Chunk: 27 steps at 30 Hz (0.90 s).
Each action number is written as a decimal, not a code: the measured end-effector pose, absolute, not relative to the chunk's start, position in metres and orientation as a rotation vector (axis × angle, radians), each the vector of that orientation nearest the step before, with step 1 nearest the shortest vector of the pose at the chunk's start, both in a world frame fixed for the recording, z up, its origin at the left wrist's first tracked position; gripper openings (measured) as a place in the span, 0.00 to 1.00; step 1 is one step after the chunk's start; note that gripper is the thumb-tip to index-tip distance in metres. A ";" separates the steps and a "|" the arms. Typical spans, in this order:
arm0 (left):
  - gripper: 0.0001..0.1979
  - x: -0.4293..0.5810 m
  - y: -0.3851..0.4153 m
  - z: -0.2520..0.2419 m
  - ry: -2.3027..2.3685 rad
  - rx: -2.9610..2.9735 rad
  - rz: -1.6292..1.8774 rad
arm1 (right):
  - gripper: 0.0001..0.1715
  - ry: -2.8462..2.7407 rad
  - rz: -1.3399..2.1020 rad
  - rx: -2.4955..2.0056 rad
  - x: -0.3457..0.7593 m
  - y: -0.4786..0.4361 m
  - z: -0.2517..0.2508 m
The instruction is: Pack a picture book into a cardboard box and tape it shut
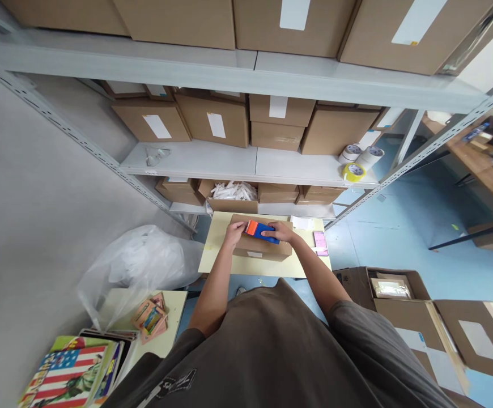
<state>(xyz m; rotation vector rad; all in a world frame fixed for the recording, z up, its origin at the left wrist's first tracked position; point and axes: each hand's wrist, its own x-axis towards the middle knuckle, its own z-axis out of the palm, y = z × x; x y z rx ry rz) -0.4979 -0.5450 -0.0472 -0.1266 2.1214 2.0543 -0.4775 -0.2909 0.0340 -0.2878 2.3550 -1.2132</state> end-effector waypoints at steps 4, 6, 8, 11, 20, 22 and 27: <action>0.18 -0.498 -0.544 -0.046 2.180 -0.105 2.040 | 0.35 2.367 -1.201 -0.287 -0.478 -0.289 0.036; 0.19 -0.502 -0.558 -0.043 2.238 -0.173 2.049 | 0.35 2.390 -1.182 -0.279 -0.476 -0.282 0.035; 0.18 -0.510 -0.584 -0.039 2.306 -0.282 2.052 | 0.36 2.419 -1.158 -0.266 -0.472 -0.270 0.035; 0.16 -0.523 -0.629 -0.034 2.420 -0.249 1.980 | 0.37 2.424 -1.172 -0.253 -0.467 -0.253 0.035; 0.15 -0.543 -0.670 -0.048 2.479 -0.360 1.836 | 0.36 2.424 -1.005 -0.226 -0.484 -0.262 0.046; 0.16 -0.544 -0.673 -0.055 2.460 -0.398 1.820 | 0.36 2.420 -0.954 -0.217 -0.489 -0.268 0.047; 0.16 -0.542 -0.669 -0.076 2.276 -0.557 1.861 | 0.36 2.449 -0.878 -0.196 -0.497 -0.281 0.046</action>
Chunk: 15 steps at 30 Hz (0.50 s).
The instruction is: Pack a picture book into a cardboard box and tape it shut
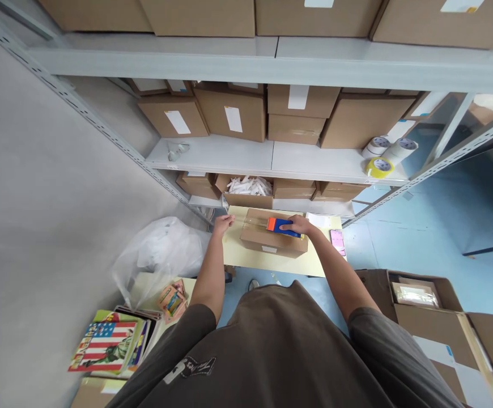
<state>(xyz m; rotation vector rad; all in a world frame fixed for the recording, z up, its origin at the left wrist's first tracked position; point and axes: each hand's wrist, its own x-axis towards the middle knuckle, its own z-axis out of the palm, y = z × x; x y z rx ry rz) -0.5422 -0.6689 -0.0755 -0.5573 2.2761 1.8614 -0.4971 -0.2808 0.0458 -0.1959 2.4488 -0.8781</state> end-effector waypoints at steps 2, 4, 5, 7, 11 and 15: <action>0.18 -0.541 -0.663 -0.084 2.236 -0.598 1.868 | 0.36 2.466 -0.859 -0.176 -0.499 -0.285 0.046; 0.18 -0.539 -0.656 -0.092 2.221 -0.617 1.873 | 0.36 2.476 -0.838 -0.153 -0.500 -0.287 0.047; 0.19 -0.538 -0.653 -0.096 2.216 -0.625 1.878 | 0.36 2.479 -0.831 -0.140 -0.500 -0.288 0.047; 0.19 -0.535 -0.644 -0.102 2.213 -0.637 1.883 | 0.36 2.474 -0.822 -0.125 -0.501 -0.289 0.047; 0.23 -0.524 -0.623 -0.114 2.225 -0.664 1.865 | 0.36 2.466 -0.834 -0.111 -0.503 -0.290 0.045; 0.25 -0.513 -0.613 -0.117 2.252 -0.689 1.825 | 0.36 2.496 -0.833 -0.080 -0.503 -0.289 0.042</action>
